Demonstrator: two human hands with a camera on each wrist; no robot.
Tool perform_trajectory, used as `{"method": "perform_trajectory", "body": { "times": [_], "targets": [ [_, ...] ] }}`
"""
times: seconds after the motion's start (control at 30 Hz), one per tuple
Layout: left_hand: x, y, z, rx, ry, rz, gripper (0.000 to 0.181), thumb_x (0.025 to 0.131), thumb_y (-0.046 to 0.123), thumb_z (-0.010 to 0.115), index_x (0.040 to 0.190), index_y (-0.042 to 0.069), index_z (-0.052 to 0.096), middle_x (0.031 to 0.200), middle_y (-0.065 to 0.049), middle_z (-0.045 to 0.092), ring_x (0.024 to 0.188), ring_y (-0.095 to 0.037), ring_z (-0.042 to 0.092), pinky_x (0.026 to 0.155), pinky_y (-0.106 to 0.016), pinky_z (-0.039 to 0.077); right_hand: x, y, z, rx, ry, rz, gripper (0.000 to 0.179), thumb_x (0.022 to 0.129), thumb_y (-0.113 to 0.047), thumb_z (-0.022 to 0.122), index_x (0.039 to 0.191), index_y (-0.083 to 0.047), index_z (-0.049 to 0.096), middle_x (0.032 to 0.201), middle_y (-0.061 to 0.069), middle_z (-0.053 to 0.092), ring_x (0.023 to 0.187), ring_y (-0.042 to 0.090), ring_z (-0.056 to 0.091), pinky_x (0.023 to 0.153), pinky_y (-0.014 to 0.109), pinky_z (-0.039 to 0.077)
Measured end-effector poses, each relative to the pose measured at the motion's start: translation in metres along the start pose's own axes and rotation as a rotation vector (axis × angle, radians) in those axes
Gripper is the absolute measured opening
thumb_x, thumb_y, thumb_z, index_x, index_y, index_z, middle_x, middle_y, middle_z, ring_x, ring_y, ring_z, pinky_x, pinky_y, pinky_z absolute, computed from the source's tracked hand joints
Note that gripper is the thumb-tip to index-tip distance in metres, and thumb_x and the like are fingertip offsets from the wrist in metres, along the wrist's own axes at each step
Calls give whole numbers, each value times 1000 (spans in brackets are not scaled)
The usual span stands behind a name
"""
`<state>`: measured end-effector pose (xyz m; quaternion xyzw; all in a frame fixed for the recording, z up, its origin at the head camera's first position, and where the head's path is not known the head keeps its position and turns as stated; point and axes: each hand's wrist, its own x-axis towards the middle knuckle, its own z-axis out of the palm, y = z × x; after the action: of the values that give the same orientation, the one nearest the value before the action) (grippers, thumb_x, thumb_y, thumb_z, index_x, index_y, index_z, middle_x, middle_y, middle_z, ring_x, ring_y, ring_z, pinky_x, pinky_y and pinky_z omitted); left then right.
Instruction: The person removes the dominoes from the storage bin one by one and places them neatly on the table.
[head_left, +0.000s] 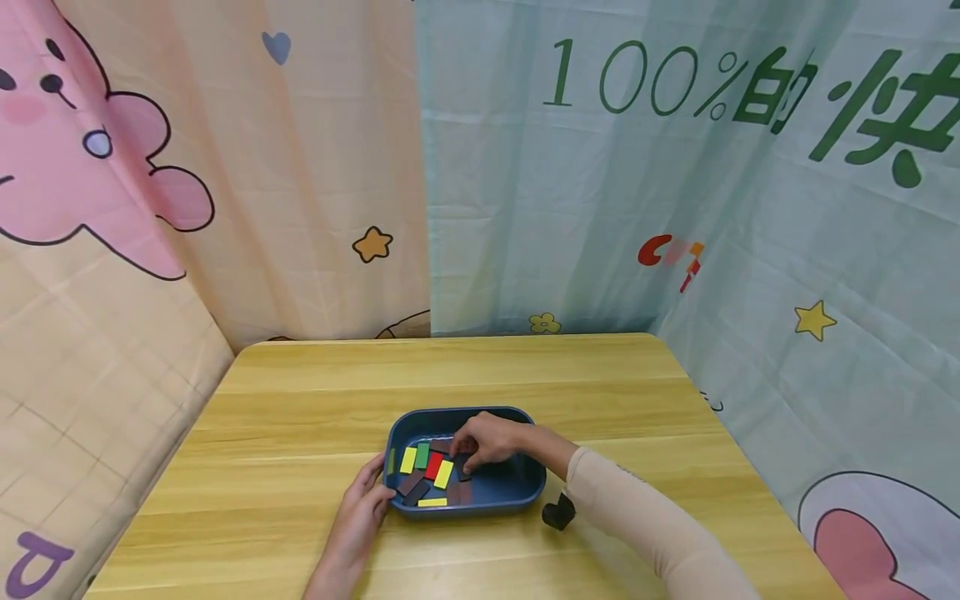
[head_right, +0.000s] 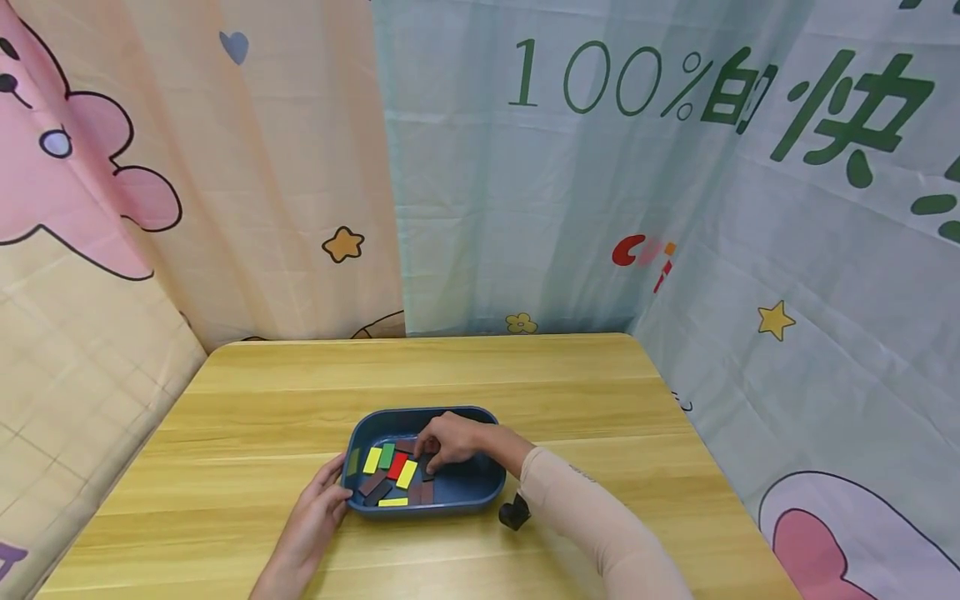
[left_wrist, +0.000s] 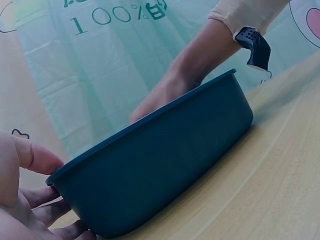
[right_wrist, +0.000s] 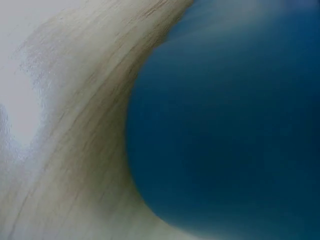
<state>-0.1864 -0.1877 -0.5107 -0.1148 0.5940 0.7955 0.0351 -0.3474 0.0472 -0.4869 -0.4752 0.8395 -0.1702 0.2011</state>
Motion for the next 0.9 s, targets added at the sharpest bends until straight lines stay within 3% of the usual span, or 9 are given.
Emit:
{"method": "perform_trajectory", "body": {
  "times": [0.43,0.57,0.9],
  "targets": [
    [-1,-3,-1,-13,-7,13,64,98,-3,46,159,-2,29,167,-23,20,142,-32,33,93,-19,44,-10,-6,-19,170,-37,1,17,94,-3,73,108,-9,80,84,-10,63,75,5,52,69,21,47],
    [-1,-3,1,-15,-16,41,64,98,-4,45,160,-3,27,167,-24,19,142,-33,33,95,-20,44,-16,-8,-28,228,-6,15,18,96,-2,69,110,-8,80,91,-8,65,78,6,56,72,22,51],
    [-1,-3,0,0,0,38,65,96,-6,47,159,-3,30,166,-23,21,143,-34,33,94,-18,44,-41,-2,-55,436,88,76,17,96,1,69,111,1,76,93,2,64,86,17,60,81,32,57]
  ]
}}
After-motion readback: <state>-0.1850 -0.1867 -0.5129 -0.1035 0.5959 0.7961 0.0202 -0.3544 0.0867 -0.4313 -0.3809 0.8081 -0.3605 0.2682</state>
